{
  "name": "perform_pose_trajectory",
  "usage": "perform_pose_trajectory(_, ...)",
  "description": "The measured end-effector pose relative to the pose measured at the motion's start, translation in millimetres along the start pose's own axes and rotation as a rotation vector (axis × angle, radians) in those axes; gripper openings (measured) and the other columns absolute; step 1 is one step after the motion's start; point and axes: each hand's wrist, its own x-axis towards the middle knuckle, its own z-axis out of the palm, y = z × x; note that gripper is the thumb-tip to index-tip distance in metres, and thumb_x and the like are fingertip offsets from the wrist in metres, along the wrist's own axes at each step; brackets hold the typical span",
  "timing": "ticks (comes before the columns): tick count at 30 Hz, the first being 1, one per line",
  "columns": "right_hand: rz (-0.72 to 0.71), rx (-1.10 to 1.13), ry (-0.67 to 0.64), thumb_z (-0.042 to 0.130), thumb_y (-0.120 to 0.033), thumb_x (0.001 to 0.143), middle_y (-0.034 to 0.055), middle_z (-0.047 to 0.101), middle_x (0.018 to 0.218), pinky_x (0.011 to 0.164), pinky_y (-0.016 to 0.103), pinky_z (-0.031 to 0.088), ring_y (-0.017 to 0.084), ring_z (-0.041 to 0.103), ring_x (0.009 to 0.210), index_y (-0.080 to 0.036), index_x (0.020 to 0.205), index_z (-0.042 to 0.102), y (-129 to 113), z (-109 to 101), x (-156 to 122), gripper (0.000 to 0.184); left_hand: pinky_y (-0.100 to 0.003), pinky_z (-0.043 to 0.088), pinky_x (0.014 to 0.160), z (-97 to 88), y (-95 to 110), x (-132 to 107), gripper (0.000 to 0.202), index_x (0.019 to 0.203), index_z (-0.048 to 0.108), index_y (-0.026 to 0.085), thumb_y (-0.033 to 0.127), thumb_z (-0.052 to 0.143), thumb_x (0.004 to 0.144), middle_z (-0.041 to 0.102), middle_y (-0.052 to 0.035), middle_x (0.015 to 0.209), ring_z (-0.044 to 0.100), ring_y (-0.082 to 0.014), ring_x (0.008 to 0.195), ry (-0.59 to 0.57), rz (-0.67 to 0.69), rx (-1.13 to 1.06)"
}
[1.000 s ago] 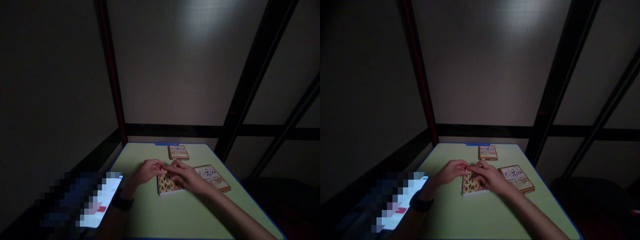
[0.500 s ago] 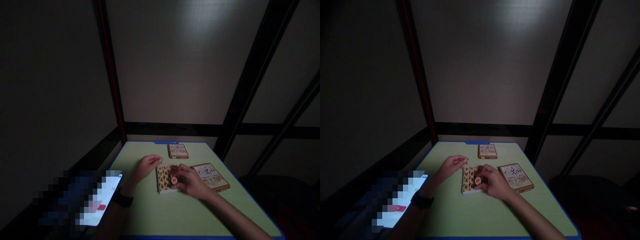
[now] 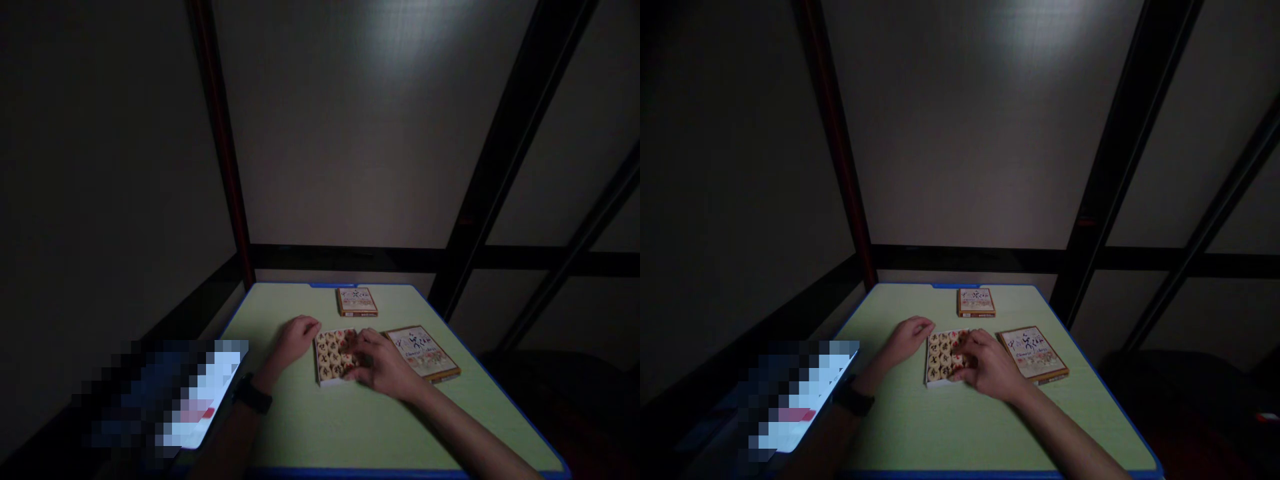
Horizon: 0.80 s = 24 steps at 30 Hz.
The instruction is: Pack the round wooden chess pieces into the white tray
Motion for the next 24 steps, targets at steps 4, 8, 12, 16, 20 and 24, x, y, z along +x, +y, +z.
perform_pose_trajectory(4, 0.217, -0.054, 0.164, 0.059, -0.051, 0.091, 0.0095, 0.069, 0.092, 0.079, 0.038, 0.051, 0.024, 0.063, 0.088, -0.019, 0.092, 0.072, 10.6, -34.4, -2.8, 0.035, -0.026, 0.049, 0.079, 2.1, 4.6, -3.4, 0.026, 0.088, 0.075, 0.018, 0.028, 0.051, 0.09, 0.075, -0.0069, 0.091, 0.067, -0.0186, 0.087, -0.088, 0.056, 0.089)
perform_pose_trajectory(8, 0.31, -0.227, 0.104, 0.063, -0.053, 0.085, 0.0144, 0.067, 0.118, 0.099, 0.048, 0.045, 0.032, 0.059, 0.113, -0.02, 0.11, 0.072, 31.6, -62.8, -35.2, 0.042, -0.027, 0.048, 0.081, 0.0, 14.1, -4.8, 0.027, 0.089, 0.075, 0.017, 0.025, 0.05, 0.091, 0.075, -0.008, 0.093, 0.067, -0.0198, 0.09, -0.114, 0.063, 0.115)
perform_pose_trajectory(12, 0.462, -0.396, -0.095, 0.066, -0.064, 0.077, 0.0154, 0.047, 0.15, 0.106, 0.068, 0.032, 0.045, 0.033, 0.14, -0.026, 0.136, 0.06, 41.6, -58.1, -76.0, 0.07, -0.027, 0.048, 0.082, -0.2, 17.9, -4.9, 0.029, 0.089, 0.075, 0.017, 0.025, 0.047, 0.091, 0.075, -0.0085, 0.095, 0.067, -0.0202, 0.091, -0.146, 0.055, 0.099)
perform_pose_trajectory(16, 0.508, -0.47, -0.1, 0.063, -0.061, 0.08, 0.0145, 0.047, 0.15, 0.108, 0.062, 0.035, 0.043, 0.034, 0.141, -0.025, 0.139, 0.058, 39.1, -48.5, -89.2, 0.069, -0.025, 0.048, 0.08, 5.1, 12.2, -5.1, 0.029, 0.09, 0.075, 0.019, 0.028, 0.048, 0.09, 0.076, -0.0066, 0.096, 0.067, -0.019, 0.09, -0.155, 0.062, -0.003)
perform_pose_trajectory(20, 0.48, -0.414, -0.003, 0.054, -0.058, 0.088, 0.0145, 0.054, 0.144, 0.11, 0.051, 0.039, 0.035, 0.045, 0.135, -0.019, 0.133, 0.063, 26.3, -52.5, -74.9, 0.06, -0.023, 0.046, 0.061, 11.4, 6.1, -5.0, 0.036, 0.086, 0.074, 0.019, 0.039, 0.045, 0.092, 0.072, -0.0028, 0.075, 0.062, -0.0157, 0.066, -0.191, 0.004, -0.103)
perform_pose_trajectory(24, 0.381, -0.303, 0.008, 0.037, -0.054, 0.098, 0.012, 0.061, 0.137, 0.107, 0.044, 0.042, 0.028, 0.055, 0.126, -0.02, 0.133, 0.062, -4.4, -51.7, -38.4, 0.055, -0.023, 0.043, 0.053, 11.9, 6.7, -3.2, 0.041, 0.088, 0.072, 0.017, 0.044, 0.041, 0.092, 0.073, -0.0038, 0.077, 0.059, -0.0138, 0.057, -0.163, -0.101, -0.189)
